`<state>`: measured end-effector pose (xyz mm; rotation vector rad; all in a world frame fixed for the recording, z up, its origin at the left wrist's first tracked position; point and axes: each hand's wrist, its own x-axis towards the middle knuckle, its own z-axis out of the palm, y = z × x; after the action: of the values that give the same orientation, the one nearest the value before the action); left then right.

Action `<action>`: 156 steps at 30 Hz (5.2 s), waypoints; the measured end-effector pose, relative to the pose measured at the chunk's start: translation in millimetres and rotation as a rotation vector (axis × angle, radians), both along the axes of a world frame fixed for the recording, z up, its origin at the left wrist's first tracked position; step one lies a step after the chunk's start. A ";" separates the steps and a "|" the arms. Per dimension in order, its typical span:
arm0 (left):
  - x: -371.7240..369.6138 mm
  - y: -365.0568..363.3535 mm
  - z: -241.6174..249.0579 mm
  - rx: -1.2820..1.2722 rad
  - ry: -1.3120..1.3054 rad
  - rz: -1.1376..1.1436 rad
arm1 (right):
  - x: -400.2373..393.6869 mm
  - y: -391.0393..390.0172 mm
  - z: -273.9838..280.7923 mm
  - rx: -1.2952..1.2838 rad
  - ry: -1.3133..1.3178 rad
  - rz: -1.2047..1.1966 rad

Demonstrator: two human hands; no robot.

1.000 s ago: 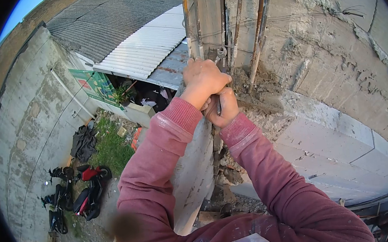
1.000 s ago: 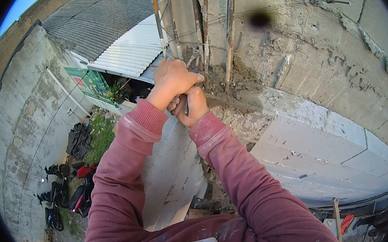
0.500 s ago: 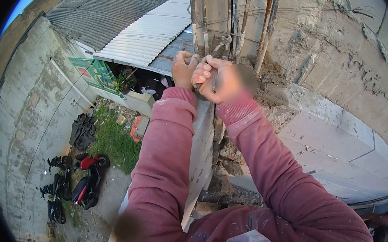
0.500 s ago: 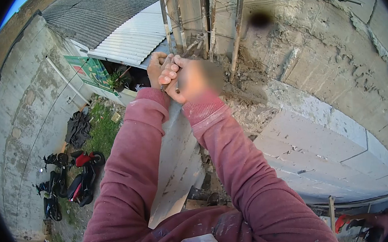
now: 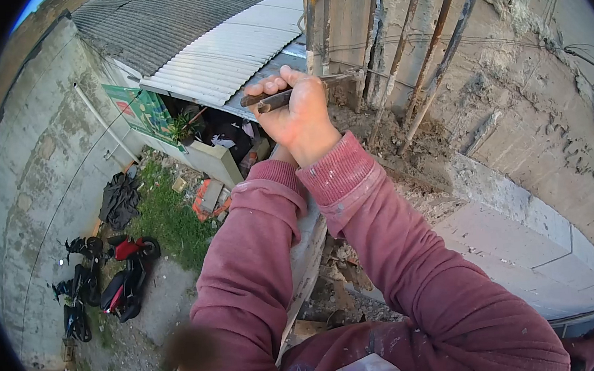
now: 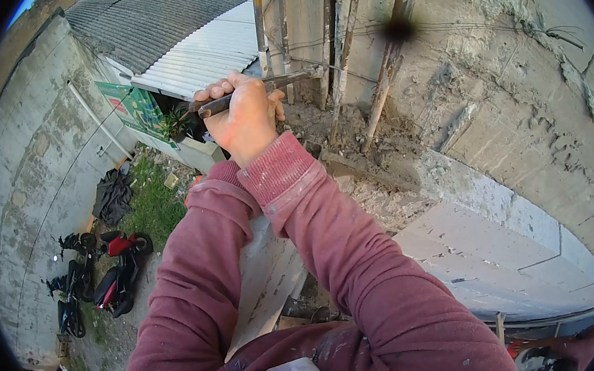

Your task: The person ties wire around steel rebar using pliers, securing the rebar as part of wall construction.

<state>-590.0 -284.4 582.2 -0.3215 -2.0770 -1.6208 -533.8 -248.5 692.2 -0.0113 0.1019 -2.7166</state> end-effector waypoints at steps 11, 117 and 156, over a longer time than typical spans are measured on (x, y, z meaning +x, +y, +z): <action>-11.0 1.6 -4.8 -0.122 0.052 0.060 | 48.7 142.6 -66.1 0.306 0.059 0.325; 35.4 16.7 106.9 0.014 -0.502 -0.285 | 18.9 106.0 -48.5 0.063 0.342 0.230; 13.7 5.6 81.4 -0.123 -0.442 -0.314 | -7.0 87.2 -86.5 0.113 0.357 0.263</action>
<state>-576.3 -278.8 663.6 -0.3724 -2.5690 -1.8827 -540.8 -161.3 605.7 -0.4455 0.3328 -2.4149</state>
